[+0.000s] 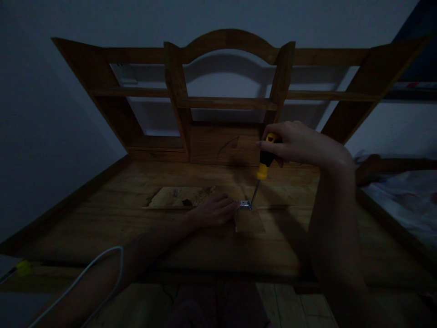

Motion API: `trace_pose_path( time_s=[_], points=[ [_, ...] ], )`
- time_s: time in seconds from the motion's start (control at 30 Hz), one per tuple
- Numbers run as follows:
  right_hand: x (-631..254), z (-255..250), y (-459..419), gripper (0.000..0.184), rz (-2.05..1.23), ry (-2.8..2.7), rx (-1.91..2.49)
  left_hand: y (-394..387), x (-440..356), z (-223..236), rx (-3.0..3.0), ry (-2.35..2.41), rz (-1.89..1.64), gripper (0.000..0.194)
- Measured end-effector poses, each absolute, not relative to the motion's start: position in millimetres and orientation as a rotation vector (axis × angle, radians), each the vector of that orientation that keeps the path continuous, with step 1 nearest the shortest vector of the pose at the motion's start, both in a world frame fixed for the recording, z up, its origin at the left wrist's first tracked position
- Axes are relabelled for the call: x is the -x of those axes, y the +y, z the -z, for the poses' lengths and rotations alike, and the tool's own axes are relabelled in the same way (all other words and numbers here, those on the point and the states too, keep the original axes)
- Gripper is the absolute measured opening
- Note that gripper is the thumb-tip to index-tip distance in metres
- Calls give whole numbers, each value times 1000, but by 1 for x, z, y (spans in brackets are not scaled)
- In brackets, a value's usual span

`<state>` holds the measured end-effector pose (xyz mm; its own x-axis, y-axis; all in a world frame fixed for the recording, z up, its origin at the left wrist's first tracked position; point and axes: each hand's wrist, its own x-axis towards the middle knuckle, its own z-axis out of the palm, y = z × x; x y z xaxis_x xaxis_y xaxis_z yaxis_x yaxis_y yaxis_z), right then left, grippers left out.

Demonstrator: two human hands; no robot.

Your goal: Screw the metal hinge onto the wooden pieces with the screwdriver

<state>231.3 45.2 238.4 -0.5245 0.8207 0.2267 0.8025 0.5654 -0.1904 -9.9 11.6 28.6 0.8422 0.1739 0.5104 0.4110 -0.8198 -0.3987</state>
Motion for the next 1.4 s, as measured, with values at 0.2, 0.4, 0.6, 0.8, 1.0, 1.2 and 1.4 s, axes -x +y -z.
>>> trace_pose_path(
  time_s=[0.2,0.4,0.6,0.8,1.0,1.2,1.4],
  points=[
    [-231,-239,45,33,-92,-2519,1331,13,12,-24,2509,-400,665,25],
    [-232,-239,44,34,-124,-2500,1348,13,12,-25,2507,-395,634,25],
    [-231,-238,46,33,-104,-2517,1331,13,12,-25,2501,-366,645,24],
    [-230,-237,47,34,-89,-2512,1309,13,11,-23,2526,-413,666,23],
    [-230,-237,47,35,-73,-2528,1298,11,11,-26,2523,-425,601,24],
    [-231,-238,47,28,-55,-2556,1201,13,12,-22,2522,-428,683,24],
    [-230,-238,47,30,-75,-2583,1159,14,13,-22,2512,-394,655,29]
  ],
)
